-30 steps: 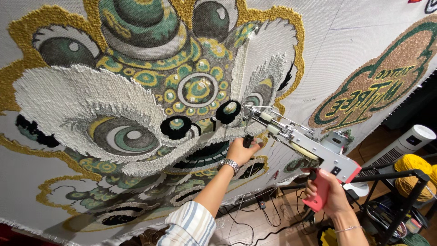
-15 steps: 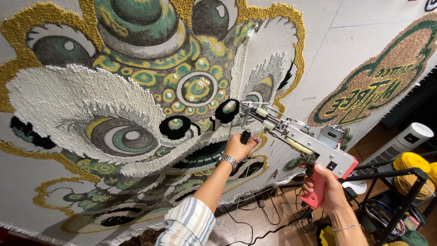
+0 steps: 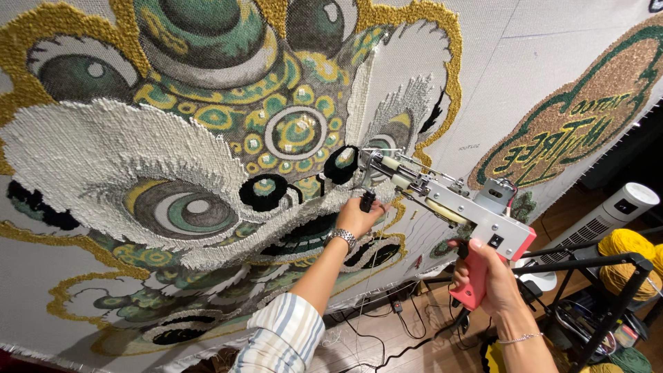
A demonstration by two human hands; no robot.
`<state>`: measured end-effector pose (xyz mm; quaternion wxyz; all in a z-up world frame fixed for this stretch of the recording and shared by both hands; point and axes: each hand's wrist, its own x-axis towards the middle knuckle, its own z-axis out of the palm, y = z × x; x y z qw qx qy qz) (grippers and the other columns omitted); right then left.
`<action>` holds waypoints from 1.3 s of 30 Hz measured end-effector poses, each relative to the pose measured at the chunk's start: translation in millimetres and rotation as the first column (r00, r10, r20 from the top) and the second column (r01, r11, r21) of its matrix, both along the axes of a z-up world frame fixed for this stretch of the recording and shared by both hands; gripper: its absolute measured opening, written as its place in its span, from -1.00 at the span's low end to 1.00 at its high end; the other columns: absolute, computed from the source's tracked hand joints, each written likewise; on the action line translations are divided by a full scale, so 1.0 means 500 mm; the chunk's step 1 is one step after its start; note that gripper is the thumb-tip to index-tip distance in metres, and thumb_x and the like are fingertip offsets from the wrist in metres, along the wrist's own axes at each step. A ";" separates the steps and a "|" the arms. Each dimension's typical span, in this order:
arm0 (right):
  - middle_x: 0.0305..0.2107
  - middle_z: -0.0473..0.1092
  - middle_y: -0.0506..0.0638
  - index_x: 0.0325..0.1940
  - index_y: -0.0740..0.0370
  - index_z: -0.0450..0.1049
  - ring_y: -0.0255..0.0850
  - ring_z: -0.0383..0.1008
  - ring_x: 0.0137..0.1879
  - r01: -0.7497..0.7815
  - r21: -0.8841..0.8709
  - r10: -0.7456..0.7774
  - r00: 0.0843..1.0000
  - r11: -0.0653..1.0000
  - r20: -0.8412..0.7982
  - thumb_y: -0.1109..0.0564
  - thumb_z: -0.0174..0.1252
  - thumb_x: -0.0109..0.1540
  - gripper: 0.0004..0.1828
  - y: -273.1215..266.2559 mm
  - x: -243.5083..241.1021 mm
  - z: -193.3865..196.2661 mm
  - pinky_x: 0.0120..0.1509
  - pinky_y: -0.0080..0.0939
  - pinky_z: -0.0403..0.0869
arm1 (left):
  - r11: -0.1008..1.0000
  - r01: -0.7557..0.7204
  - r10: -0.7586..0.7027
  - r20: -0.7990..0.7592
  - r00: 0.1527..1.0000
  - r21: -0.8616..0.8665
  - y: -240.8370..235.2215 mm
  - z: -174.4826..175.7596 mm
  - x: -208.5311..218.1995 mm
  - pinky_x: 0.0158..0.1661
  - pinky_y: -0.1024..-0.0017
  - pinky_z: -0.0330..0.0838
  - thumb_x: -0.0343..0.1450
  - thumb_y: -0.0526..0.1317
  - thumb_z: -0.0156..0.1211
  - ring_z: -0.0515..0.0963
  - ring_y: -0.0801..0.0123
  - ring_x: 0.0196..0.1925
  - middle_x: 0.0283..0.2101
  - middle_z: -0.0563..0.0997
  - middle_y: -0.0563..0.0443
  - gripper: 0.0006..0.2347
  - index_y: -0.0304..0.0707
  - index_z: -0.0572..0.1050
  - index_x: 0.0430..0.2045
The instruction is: The person uses a handheld electric tufting gun to apply yarn to a large canvas stretched on a frame. They are creating a detailed design of a stylized lion head, filling in specific areas with white yarn to form the facial features. The person guides the tool steadily across the surface, following the pre-drawn outlines of the artwork.
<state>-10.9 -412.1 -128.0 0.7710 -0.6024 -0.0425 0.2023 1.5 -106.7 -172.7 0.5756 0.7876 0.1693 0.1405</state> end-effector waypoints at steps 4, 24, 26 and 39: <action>-0.57 0.32 -0.03 -0.04 0.39 0.48 -0.24 0.25 -0.50 -0.015 0.051 0.011 0.998 0.999 0.067 -0.16 0.17 0.19 -0.46 0.039 -0.002 0.014 -0.41 -0.21 0.28 | 0.983 -0.079 0.064 0.089 0.994 0.166 0.035 -0.021 0.027 -0.29 0.33 0.58 0.22 0.14 0.43 0.73 0.30 -0.38 -0.43 0.72 -0.02 -0.64 -0.18 0.66 -0.47; -0.66 0.34 -0.07 -0.33 0.30 0.48 -0.32 0.28 -0.63 0.167 -0.154 -0.106 0.935 0.974 0.340 0.02 0.32 0.20 -0.71 0.194 -0.069 0.030 -0.58 -0.27 0.26 | 0.794 -0.215 0.285 -0.036 0.958 0.569 0.174 0.133 -0.054 -0.15 0.06 0.53 0.27 -0.02 0.31 0.67 -0.09 -0.17 -0.25 0.70 -0.19 -0.75 -0.05 0.67 -0.28; -0.68 0.32 -0.07 -0.33 0.29 0.47 -0.32 0.26 -0.64 0.162 -0.149 -0.108 0.942 0.976 0.318 0.02 0.31 0.19 -0.72 0.201 -0.070 0.040 -0.60 -0.26 0.23 | 0.772 -0.274 0.307 0.041 0.951 0.573 0.173 0.132 -0.051 -0.16 0.06 0.53 0.22 -0.02 0.35 0.66 -0.10 -0.18 -0.26 0.69 -0.20 -0.71 -0.03 0.67 -0.25; -0.74 0.28 -0.01 -0.38 0.35 0.43 -0.27 0.18 -0.77 0.129 -0.137 -0.086 0.954 0.982 0.286 0.01 0.30 0.20 -0.67 0.209 -0.071 0.079 -0.75 -0.22 0.13 | 0.760 -0.195 0.303 -0.072 0.950 0.620 0.187 0.176 -0.041 -0.17 0.12 0.56 0.27 0.01 0.34 0.69 0.00 -0.18 -0.26 0.72 -0.12 -0.73 0.00 0.68 -0.24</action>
